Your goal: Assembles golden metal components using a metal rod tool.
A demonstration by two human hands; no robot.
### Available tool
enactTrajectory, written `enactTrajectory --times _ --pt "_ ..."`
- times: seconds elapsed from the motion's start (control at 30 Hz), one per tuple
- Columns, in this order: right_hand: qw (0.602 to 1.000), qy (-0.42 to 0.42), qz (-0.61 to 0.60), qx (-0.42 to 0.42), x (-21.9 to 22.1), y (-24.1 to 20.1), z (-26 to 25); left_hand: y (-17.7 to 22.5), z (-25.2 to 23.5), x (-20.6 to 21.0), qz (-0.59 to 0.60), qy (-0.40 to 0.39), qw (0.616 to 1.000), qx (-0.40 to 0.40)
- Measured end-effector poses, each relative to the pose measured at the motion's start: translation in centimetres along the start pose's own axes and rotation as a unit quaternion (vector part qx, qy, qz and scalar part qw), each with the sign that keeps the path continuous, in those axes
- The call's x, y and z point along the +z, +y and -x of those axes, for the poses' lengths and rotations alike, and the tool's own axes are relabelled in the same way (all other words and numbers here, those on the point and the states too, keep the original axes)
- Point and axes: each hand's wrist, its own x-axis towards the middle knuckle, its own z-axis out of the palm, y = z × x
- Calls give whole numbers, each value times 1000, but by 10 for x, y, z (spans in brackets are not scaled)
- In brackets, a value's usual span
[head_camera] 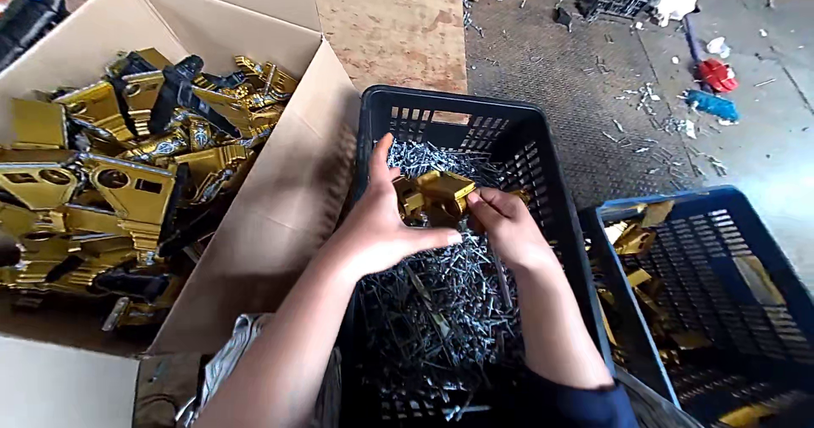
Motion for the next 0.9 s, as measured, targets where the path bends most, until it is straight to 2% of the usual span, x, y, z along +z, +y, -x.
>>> enactTrajectory --times 0.07,0.1,0.13,0.17,0.2,0.23,0.27,0.3,0.33,0.37,0.43,0.5,0.57,0.63,0.67,0.7,0.8,0.9 --pt "960 -90 -263 0 13 1 -3 1 -4 7 6 14 1000 19" --pt "944 -111 -311 16 23 8 -7 2 -5 8 -7 37 999 23" --pt "952 -105 -284 35 32 21 -11 2 -6 6 -34 57 997 24" --pt "979 -86 -175 57 41 37 -15 1 -7 3 -62 79 995 20" --pt "993 -83 1 87 50 55 -19 1 -6 0 -74 99 992 7" --pt "970 -111 170 135 61 71 -23 1 -6 -2 -61 114 992 -10" --pt "931 -152 277 185 75 85 -24 1 -7 -4 -31 120 992 -28" --pt "905 -174 330 203 87 95 -20 1 -9 -3 5 120 992 -42" --pt "904 -171 342 193 93 100 -14 0 -10 -2 45 118 991 -50" --pt "920 -142 325 164 93 100 -8 -1 -11 -1 81 116 988 -55" --pt "970 -45 222 85 76 89 2 2 -9 0 148 99 982 -63" --pt "995 46 88 29 49 68 13 8 -3 2 215 71 972 -68" --pt "990 106 -89 -10 25 33 29 13 3 12 263 64 960 -75" --pt "955 120 -267 -40 9 -7 51 19 15 24 309 24 947 -89" --pt "944 119 -300 -62 5 -22 61 21 20 32 331 3 939 -91" --pt "945 123 -289 -91 3 -32 70 22 25 42 356 -13 929 -95" --pt "959 174 -121 -186 6 -36 86 24 40 63 413 -85 902 -90" --pt "942 216 -16 -256 4 -25 99 18 52 69 402 -169 899 -31"
